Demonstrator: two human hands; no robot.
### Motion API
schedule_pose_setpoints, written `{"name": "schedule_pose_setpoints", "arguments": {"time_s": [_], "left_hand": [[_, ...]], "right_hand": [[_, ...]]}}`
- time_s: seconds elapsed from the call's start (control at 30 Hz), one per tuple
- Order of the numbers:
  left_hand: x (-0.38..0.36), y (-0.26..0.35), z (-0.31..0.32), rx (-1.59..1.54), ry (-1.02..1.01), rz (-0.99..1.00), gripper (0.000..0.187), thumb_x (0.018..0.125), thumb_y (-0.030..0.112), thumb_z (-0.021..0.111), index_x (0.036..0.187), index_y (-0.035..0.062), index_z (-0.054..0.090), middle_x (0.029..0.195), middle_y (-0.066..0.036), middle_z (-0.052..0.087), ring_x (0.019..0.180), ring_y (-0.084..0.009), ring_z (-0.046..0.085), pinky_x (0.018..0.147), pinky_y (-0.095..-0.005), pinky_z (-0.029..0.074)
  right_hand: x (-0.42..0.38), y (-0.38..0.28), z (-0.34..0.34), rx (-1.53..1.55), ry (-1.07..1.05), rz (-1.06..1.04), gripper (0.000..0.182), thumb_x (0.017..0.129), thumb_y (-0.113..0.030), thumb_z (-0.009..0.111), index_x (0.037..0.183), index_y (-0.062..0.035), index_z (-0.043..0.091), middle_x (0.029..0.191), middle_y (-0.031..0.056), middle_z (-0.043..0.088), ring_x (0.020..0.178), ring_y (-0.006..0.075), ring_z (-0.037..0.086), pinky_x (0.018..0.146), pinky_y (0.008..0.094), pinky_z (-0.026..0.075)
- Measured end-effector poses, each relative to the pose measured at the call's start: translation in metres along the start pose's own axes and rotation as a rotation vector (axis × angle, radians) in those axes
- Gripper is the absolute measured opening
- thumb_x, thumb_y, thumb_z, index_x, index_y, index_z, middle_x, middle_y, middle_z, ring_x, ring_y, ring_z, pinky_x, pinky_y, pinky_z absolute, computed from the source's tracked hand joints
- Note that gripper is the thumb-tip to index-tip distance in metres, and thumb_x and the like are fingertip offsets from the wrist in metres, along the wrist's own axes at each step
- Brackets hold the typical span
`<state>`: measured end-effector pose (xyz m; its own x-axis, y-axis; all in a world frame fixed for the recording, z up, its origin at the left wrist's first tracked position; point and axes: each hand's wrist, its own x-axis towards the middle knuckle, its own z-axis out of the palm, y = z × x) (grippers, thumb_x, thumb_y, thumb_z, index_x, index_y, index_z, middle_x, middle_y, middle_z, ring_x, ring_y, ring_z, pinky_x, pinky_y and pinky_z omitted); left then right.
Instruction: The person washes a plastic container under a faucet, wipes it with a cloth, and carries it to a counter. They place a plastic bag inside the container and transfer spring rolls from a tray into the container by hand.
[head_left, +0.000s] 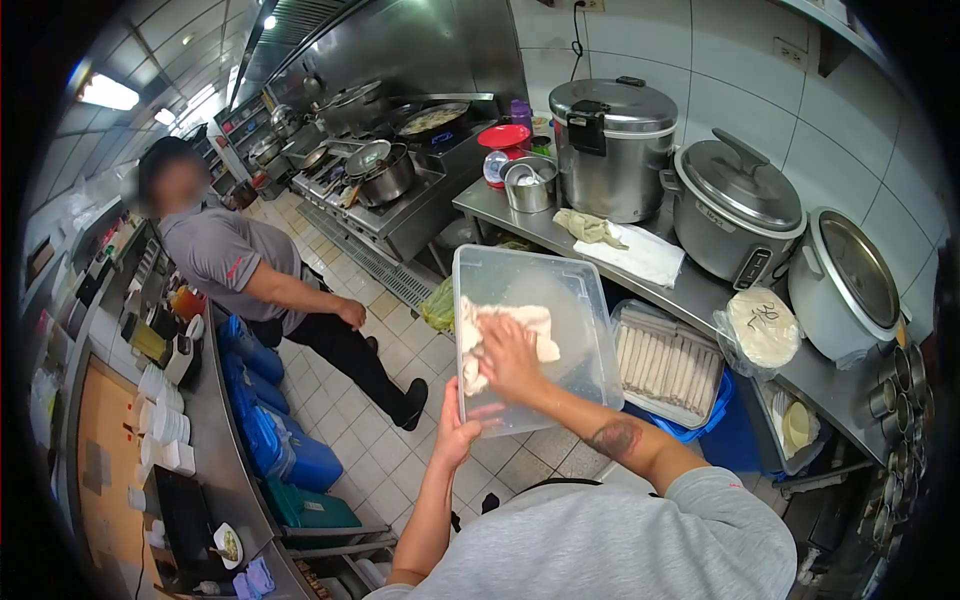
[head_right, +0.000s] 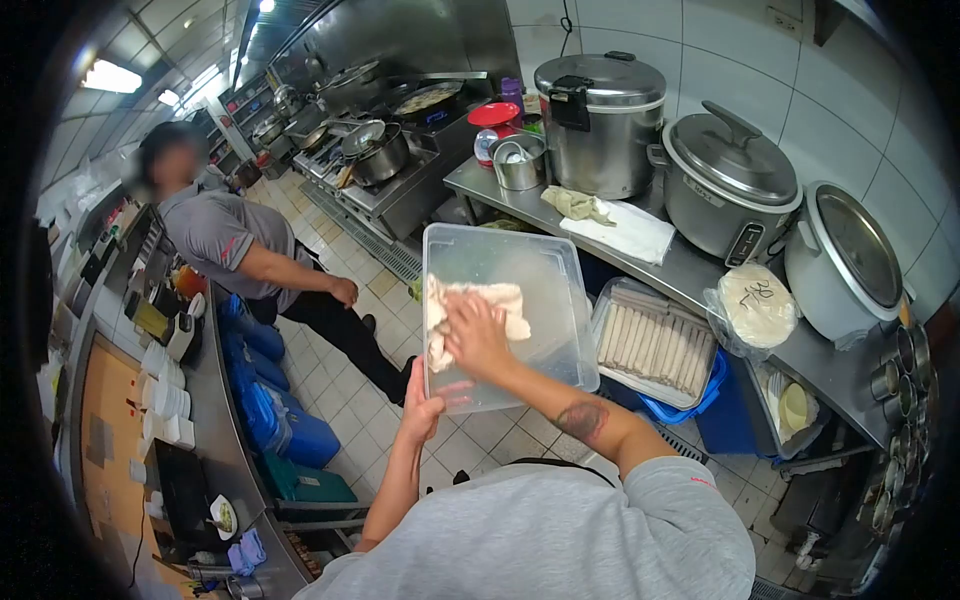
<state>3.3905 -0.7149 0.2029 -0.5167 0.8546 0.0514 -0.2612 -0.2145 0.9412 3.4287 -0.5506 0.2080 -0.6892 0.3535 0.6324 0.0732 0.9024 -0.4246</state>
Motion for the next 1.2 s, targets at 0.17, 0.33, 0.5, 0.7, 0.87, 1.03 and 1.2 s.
{"name": "schedule_pose_setpoints", "arguments": {"time_s": [0.17,0.33,0.5,0.7,0.87,1.03,1.2], "left_hand": [[-0.009,0.021,0.009,-0.098,0.054,0.213,0.080,0.057,-0.002,0.044,0.135,0.0029,0.028,0.135,-0.022,0.039,0.103,-0.0458,0.058,0.083,-0.0495,0.054],[-0.011,0.024,-0.008,-0.253,0.233,0.348,0.075,0.061,0.002,0.045,0.134,-0.0014,0.030,0.134,-0.023,0.040,0.101,-0.0504,0.057,0.081,-0.0510,0.055],[0.009,-0.001,-0.012,-0.326,0.284,0.314,0.072,0.064,0.002,0.045,0.135,-0.0006,0.033,0.135,-0.021,0.041,0.102,-0.0431,0.059,0.082,-0.0486,0.055],[0.013,-0.019,-0.026,-0.287,0.259,0.329,0.077,0.062,0.001,0.046,0.137,0.0003,0.030,0.137,-0.018,0.040,0.109,-0.0419,0.055,0.087,-0.0497,0.052],[-0.002,-0.006,-0.020,-0.341,0.273,0.340,0.078,0.061,-0.005,0.041,0.138,-0.0007,0.030,0.138,-0.020,0.039,0.110,-0.0469,0.053,0.087,-0.0517,0.051],[0.004,-0.007,-0.032,-0.354,0.236,0.230,0.076,0.063,-0.002,0.043,0.138,-0.0011,0.029,0.138,-0.019,0.038,0.111,-0.0413,0.054,0.090,-0.0488,0.050],[0.018,-0.020,-0.004,-0.423,0.248,0.202,0.075,0.065,0.000,0.044,0.138,-0.0048,0.028,0.138,-0.020,0.038,0.118,-0.0331,0.051,0.093,-0.0405,0.049]], "right_hand": [[0.065,0.050,-0.016,0.061,0.156,0.159,0.057,0.077,-0.033,0.064,0.127,-0.0079,0.048,0.131,0.0101,0.046,0.122,0.0357,0.039,0.090,0.0539,0.034],[0.033,0.086,-0.039,0.112,0.172,0.280,0.056,0.077,-0.025,0.064,0.128,-0.0070,0.048,0.133,0.0182,0.042,0.126,0.0416,0.035,0.099,0.0537,0.032],[-0.030,0.046,-0.020,0.112,-0.131,0.086,0.060,0.080,-0.016,0.061,0.136,-0.0111,0.041,0.147,0.0195,0.026,0.134,0.0425,0.024,0.107,0.0513,0.026],[-0.052,0.043,-0.044,0.287,-0.521,-0.169,0.072,0.075,-0.007,0.066,0.139,-0.0250,0.039,0.151,0.0119,0.023,0.137,0.0385,0.022,0.112,0.0480,0.020],[-0.081,0.106,-0.048,0.212,-0.459,0.103,0.079,0.072,-0.008,0.071,0.141,-0.0283,0.036,0.152,0.0106,0.020,0.139,0.0346,0.018,0.114,0.0471,0.016],[-0.071,0.055,-0.037,0.172,-0.598,-0.293,0.083,0.067,-0.005,0.069,0.140,-0.0286,0.037,0.151,0.0045,0.025,0.139,0.0364,0.018,0.107,0.0593,0.021],[-0.021,0.008,-0.026,0.186,-0.390,-0.113,0.078,0.062,-0.005,0.067,0.134,-0.0218,0.044,0.143,0.0049,0.036,0.138,0.0338,0.023,0.105,0.0618,0.019]]}}
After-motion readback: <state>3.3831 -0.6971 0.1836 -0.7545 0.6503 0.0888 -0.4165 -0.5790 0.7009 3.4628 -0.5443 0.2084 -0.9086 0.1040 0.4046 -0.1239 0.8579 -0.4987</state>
